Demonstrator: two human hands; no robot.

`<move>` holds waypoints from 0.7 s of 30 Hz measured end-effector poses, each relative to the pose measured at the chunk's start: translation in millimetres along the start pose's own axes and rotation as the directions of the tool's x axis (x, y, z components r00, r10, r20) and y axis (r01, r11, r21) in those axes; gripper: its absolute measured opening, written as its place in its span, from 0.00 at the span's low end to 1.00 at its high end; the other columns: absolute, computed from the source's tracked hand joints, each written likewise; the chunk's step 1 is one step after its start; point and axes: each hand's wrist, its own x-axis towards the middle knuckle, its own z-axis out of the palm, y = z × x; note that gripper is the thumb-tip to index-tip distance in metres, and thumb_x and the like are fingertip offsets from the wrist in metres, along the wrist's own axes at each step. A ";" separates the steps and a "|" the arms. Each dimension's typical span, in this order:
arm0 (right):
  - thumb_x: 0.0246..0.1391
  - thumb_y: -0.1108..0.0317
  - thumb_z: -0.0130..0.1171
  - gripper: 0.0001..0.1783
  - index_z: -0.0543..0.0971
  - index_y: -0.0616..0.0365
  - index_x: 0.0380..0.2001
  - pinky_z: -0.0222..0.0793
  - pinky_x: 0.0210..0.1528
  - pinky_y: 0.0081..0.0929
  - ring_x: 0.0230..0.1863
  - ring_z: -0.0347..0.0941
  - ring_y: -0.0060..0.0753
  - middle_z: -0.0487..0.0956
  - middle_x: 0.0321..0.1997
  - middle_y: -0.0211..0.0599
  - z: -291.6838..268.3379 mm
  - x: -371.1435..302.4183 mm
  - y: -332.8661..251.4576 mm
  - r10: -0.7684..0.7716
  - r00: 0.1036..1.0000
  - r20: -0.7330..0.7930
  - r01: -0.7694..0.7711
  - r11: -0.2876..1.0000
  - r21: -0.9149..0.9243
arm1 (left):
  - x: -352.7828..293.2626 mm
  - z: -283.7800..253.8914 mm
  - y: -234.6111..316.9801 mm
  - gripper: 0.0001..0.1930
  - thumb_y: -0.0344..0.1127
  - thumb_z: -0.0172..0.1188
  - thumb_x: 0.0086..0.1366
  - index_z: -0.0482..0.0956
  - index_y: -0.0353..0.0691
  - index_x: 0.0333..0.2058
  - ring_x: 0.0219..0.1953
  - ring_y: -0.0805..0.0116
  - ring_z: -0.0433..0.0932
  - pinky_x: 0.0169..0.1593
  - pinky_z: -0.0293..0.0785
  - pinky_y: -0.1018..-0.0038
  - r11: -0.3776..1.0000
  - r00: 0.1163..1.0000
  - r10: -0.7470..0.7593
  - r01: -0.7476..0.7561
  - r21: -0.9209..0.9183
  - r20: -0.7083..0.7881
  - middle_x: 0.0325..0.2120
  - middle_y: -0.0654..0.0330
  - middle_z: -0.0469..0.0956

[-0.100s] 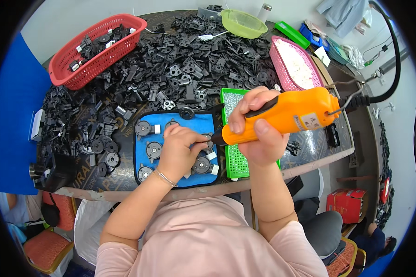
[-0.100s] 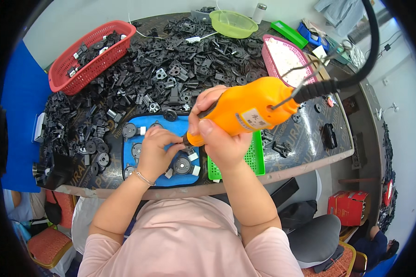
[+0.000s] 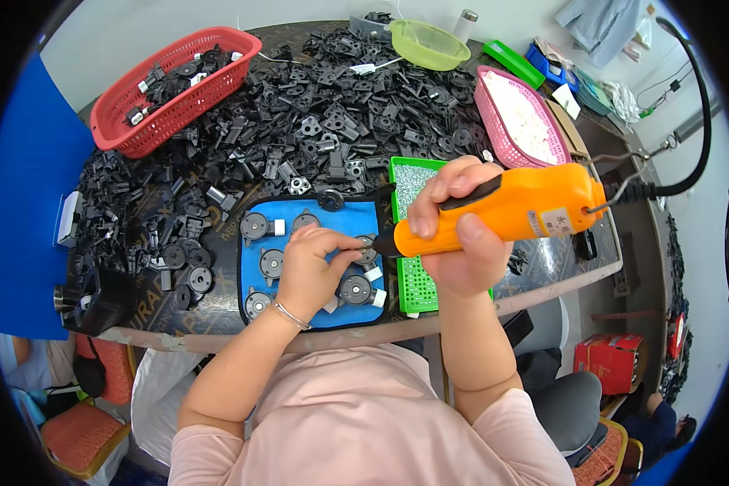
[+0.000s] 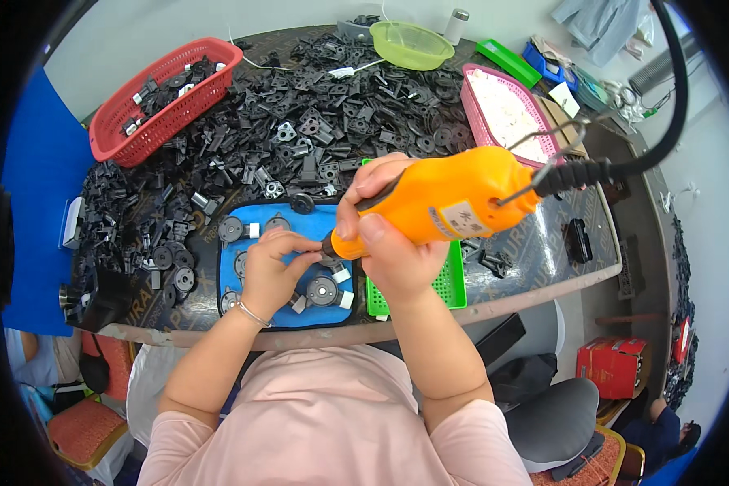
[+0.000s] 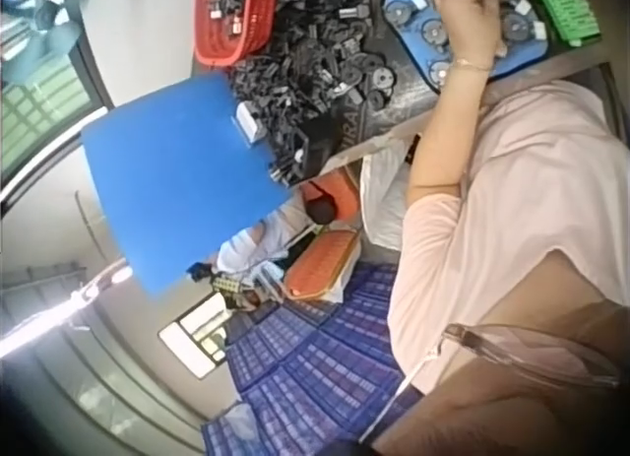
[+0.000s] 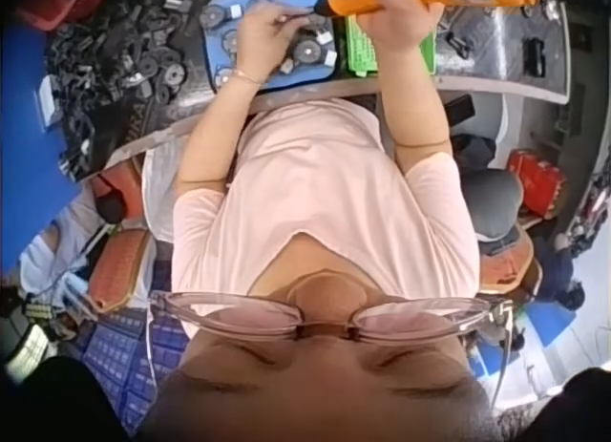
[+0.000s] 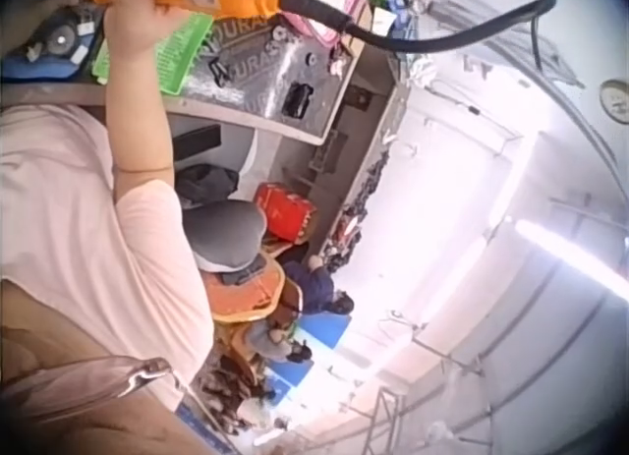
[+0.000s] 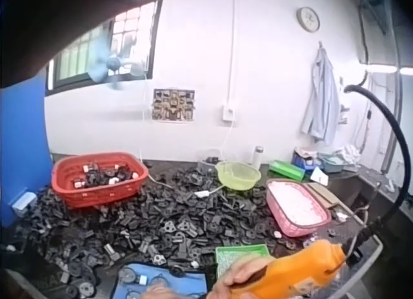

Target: Assembling small black plastic parts and securing them with screws using an electric screwdriver.

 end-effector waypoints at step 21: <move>0.52 0.61 0.55 0.17 0.66 0.59 0.39 0.67 0.29 0.25 0.25 0.68 0.29 0.66 0.38 0.40 14.4 -12.3 -14.9 -0.075 0.997 0.034 0.076 0.997 -0.016 | -22.2 1.6 5.5 0.04 0.29 0.63 0.58 0.81 0.43 0.32 0.31 0.67 0.81 0.57 0.65 0.63 0.984 0.995 -0.014 -0.005 -0.176 -0.102 0.28 0.64 0.83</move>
